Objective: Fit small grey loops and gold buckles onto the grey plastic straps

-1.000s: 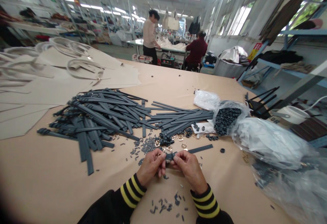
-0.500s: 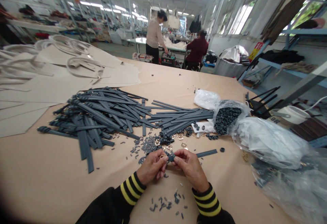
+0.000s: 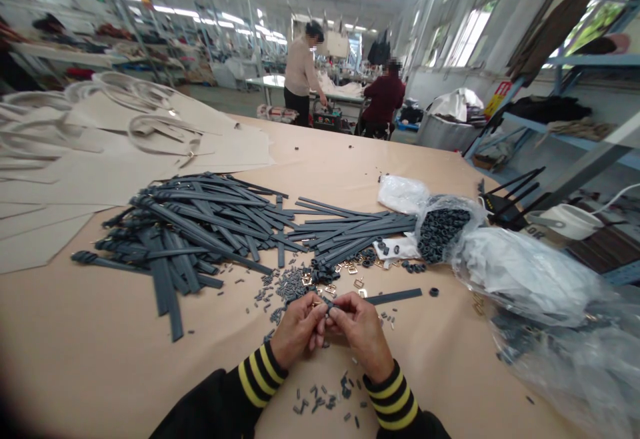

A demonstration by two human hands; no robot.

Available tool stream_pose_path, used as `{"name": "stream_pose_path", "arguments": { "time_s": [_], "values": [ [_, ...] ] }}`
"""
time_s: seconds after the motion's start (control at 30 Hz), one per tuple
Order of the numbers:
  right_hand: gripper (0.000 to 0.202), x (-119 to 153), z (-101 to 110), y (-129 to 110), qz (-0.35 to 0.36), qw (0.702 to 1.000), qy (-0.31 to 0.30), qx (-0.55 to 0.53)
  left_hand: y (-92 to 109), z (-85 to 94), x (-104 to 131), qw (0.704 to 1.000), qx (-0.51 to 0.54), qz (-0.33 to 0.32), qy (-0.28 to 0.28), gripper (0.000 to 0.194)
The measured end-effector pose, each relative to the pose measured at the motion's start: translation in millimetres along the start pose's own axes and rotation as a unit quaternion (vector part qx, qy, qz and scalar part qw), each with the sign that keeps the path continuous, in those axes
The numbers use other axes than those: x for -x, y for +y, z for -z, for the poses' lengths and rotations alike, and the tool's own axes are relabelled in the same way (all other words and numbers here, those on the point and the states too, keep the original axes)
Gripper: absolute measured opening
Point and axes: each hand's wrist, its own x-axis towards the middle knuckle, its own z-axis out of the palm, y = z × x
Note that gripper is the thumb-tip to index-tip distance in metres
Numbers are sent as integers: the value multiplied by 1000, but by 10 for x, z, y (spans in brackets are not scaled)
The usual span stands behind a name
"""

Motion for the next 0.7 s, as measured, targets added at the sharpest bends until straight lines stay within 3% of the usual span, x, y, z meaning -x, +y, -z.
{"name": "stream_pose_path", "arguments": {
  "time_s": [0.2, 0.37, 0.5, 0.7],
  "values": [
    [25, 6, 60, -10, 13, 999, -45, 25, -93, 35, -25, 1000, -23, 6, 14, 35],
    [22, 0, 25, -24, 9, 998, -35, 50, -116, 24, -14, 996, -85, -19, 31, 35],
    [19, -15, -53, -83, 41, 990, -18, 133, -86, 19, 6, 994, -104, -15, 32, 35],
    [14, 35, -9, -218, 99, 954, -17, 284, -22, 28, 12, 998, -58, 4, -18, 25]
  ]
}}
